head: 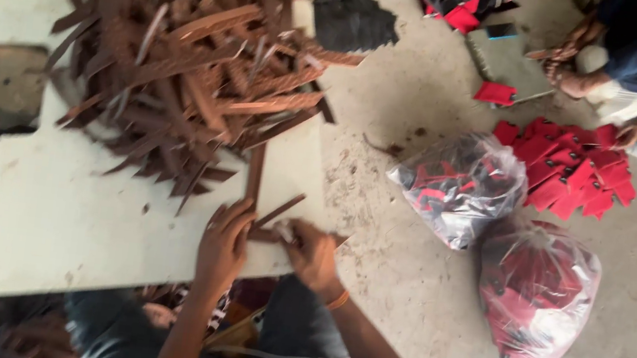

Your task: Trimming or cutting excess material from leather strips for shoe manufacturing.

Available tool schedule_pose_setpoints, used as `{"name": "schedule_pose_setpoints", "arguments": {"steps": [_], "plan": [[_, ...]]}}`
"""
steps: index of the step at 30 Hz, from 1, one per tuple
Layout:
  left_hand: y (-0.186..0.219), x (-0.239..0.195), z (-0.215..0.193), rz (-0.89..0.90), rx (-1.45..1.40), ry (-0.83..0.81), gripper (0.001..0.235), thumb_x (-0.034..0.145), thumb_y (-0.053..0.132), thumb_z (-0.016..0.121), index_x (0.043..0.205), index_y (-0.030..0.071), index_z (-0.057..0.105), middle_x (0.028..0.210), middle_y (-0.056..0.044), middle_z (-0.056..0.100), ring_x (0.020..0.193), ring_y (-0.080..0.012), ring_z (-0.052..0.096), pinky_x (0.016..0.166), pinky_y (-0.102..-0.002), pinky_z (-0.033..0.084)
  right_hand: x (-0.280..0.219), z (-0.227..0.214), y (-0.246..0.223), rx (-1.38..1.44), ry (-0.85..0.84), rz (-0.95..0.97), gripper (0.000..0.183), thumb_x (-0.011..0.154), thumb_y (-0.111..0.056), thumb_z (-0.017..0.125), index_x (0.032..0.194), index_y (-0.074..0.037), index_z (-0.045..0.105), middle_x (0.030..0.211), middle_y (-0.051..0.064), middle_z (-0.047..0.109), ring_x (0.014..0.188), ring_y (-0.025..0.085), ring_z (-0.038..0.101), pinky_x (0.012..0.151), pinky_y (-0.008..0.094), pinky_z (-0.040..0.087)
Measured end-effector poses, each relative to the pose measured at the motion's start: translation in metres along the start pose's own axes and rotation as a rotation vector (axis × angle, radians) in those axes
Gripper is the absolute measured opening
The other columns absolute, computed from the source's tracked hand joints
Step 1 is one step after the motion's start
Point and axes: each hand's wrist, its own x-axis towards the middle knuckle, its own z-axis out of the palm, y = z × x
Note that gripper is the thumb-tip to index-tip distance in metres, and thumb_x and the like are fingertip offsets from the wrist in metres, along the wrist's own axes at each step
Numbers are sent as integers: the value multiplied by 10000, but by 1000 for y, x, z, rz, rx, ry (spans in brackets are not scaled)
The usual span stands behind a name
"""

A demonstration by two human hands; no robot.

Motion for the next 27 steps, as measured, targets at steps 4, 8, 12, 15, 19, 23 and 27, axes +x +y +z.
{"name": "schedule_pose_setpoints", "arguments": {"steps": [4,8,12,15,19,23,27], "plan": [[7,1,0,-13,21,-21,194,998,139,634,1164,91,722,1402,-49,651,1245,-341,637,1086,-456,487,-12,-6,10,8,-26,-14,310,837,-73,703,1138,-1,706,817,189,690,697,299,691,637,376,529],[-8,20,13,5,29,10,177,1000,154,640,1139,88,727,1364,-74,674,1198,-312,662,1130,-475,467,7,-8,29,-47,-28,-214,335,824,-50,726,1152,4,687,893,193,697,782,335,703,686,401,549],[8,7,-3,-2,-9,40,179,1008,148,628,1142,82,727,1353,-88,685,1149,-291,684,1167,-489,461,-2,-10,2,2,-74,-56,285,882,-93,730,1154,-8,705,884,179,723,731,302,721,650,386,544],[6,13,-2,17,-16,87,181,995,145,640,1140,75,725,1345,-84,685,1160,-307,678,1151,-494,469,-6,7,31,-92,0,-106,265,829,-78,735,1086,-13,737,858,191,717,712,288,702,651,377,542],[-2,-3,0,-31,-27,105,210,1000,141,645,1180,54,708,1370,-96,663,1189,-339,660,1056,-482,507,-6,15,13,-33,48,-35,250,882,-141,743,1096,-16,714,801,150,707,660,205,675,625,338,537],[-13,-13,2,-110,-69,80,241,1008,172,643,1207,49,699,1392,-98,648,1195,-326,663,988,-458,554,-4,18,-16,-58,68,68,200,945,-193,729,1014,-7,752,719,120,708,638,153,618,604,314,492],[-14,-12,3,-18,8,104,263,1003,208,659,1211,53,703,1375,-92,650,1239,-332,631,1008,-478,538,-2,17,-17,67,113,32,211,965,-220,695,1021,-24,748,752,58,751,718,61,706,649,242,533]]}}
